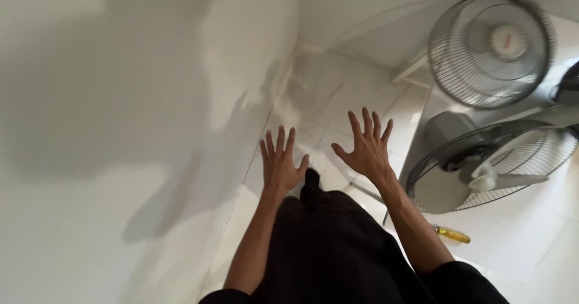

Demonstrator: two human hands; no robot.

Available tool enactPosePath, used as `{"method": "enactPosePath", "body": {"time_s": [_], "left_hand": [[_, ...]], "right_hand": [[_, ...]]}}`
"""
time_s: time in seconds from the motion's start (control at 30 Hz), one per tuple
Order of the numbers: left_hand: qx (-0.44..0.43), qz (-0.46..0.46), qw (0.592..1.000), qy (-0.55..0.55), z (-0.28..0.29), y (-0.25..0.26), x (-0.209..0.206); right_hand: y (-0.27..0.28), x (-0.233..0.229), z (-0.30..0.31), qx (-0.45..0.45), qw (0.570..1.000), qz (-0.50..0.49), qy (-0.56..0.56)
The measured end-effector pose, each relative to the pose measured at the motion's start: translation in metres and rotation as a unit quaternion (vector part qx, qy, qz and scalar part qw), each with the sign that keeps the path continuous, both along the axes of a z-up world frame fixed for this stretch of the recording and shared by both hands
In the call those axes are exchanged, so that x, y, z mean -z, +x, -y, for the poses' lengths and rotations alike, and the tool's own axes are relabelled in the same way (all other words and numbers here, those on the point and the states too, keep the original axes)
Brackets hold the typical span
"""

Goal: The person reassembles a standing electric fan by hand. They attach the fan blades to the motor hub, secure the central cap, and then fit the front wire cage onto the fan head.

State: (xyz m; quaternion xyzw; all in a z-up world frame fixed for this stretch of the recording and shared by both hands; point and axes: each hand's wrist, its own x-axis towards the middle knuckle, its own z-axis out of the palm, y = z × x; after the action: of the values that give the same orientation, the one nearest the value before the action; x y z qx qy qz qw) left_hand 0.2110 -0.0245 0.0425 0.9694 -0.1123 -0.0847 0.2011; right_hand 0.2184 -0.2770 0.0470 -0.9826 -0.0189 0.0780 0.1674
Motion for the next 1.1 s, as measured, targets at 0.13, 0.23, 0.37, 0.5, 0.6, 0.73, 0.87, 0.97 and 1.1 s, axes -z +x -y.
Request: {"method": "enactPosePath", "body": {"time_s": [0.13, 0.23, 0.37, 0.5, 0.6, 0.73, 0.87, 0.97, 1.1], "left_hand": [[0.073, 0.02, 0.996, 0.047, 0.026, 0.065, -0.019], [0.118, 0.041, 0.991, 0.036, 0.049, 0.106, -0.014], [0.181, 0.04, 0.983, 0.014, 0.084, 0.161, -0.008], [0.239, 0.049, 0.97, 0.002, 0.12, 0.218, 0.007], [0.286, 0.016, 0.958, 0.015, 0.145, 0.262, 0.013], [0.331, -0.039, 0.942, -0.031, 0.176, 0.313, 0.022], [0.352, -0.094, 0.929, -0.059, 0.21, 0.339, 0.046], [0.344, -0.127, 0.925, -0.1, 0.242, 0.361, 0.058], [0.283, -0.231, 0.916, -0.165, 0.285, 0.363, 0.079]], "right_hand": [[0.034, -0.017, 0.032, 0.041, 0.997, 0.056, -0.026], [0.046, -0.012, 0.055, 0.087, 0.993, 0.072, -0.036], [0.064, -0.003, 0.08, 0.161, 0.984, 0.059, -0.038], [0.087, 0.018, 0.103, 0.249, 0.968, 0.023, -0.035], [0.107, 0.026, 0.116, 0.3, 0.953, 0.017, -0.039], [0.129, 0.032, 0.14, 0.372, 0.928, 0.012, -0.024], [0.145, 0.046, 0.176, 0.442, 0.897, -0.014, -0.014], [0.166, 0.054, 0.212, 0.478, 0.878, -0.028, -0.002], [0.171, 0.065, 0.262, 0.495, 0.867, -0.063, -0.002]]}}
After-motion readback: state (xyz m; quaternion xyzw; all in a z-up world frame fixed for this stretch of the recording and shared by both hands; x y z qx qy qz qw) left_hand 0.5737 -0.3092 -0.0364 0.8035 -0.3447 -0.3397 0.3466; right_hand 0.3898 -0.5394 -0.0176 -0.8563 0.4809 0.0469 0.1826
